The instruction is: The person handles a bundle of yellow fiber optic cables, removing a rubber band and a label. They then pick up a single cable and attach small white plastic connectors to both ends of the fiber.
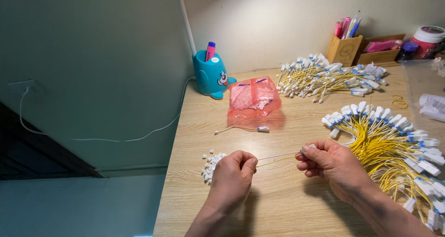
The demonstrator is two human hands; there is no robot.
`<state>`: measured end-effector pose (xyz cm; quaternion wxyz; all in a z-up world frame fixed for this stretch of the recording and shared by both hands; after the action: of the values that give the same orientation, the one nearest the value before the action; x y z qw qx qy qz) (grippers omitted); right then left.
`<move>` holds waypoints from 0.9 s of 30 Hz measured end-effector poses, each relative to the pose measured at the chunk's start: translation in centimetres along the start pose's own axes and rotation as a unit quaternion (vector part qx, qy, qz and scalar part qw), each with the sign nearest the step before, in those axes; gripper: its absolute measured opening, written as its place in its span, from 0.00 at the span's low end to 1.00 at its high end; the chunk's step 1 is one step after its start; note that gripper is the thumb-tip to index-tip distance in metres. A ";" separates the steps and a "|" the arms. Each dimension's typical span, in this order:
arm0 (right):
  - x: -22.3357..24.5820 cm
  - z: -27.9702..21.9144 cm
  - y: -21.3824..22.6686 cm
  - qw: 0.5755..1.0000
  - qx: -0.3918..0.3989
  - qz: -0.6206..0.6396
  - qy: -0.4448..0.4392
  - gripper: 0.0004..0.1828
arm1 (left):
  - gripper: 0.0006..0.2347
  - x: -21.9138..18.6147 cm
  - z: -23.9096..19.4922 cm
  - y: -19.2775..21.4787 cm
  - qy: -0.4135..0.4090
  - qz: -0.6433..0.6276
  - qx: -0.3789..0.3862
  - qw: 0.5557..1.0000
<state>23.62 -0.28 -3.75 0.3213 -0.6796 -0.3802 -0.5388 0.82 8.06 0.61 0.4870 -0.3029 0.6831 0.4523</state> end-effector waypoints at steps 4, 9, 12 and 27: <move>-0.8 0.3 0.8 0.999 0.010 -0.007 -0.033 0.08 | 0.04 1.8 -0.4 -1.7 0.056 -0.171 0.039 0.983; -0.4 -0.6 0.8 0.994 0.000 -0.061 -0.088 0.14 | 0.05 0.6 -1.5 -1.7 0.048 -0.071 0.043 0.995; 2.3 -1.2 2.0 0.932 -0.051 -0.358 0.032 0.25 | 0.05 0.7 -1.6 -2.4 0.029 0.014 0.043 0.999; 1.2 0.0 -7.5 0.795 0.155 -0.542 0.225 0.07 | 0.07 1.3 -1.3 -3.1 0.014 -0.138 0.034 0.990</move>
<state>17.29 3.73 -2.37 0.1546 -0.1635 -0.6819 -0.6960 2.52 5.62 -1.50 0.5454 -0.3839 0.6564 0.3526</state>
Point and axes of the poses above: each hand's wrist, its own z-axis towards the middle knuckle, its own y-axis out of the back of the hand, x = y × z, the point moved 9 cm from there along z, towards the middle knuckle, and after that the axes turned 9 degrees about -z, right-handed, at the moved point
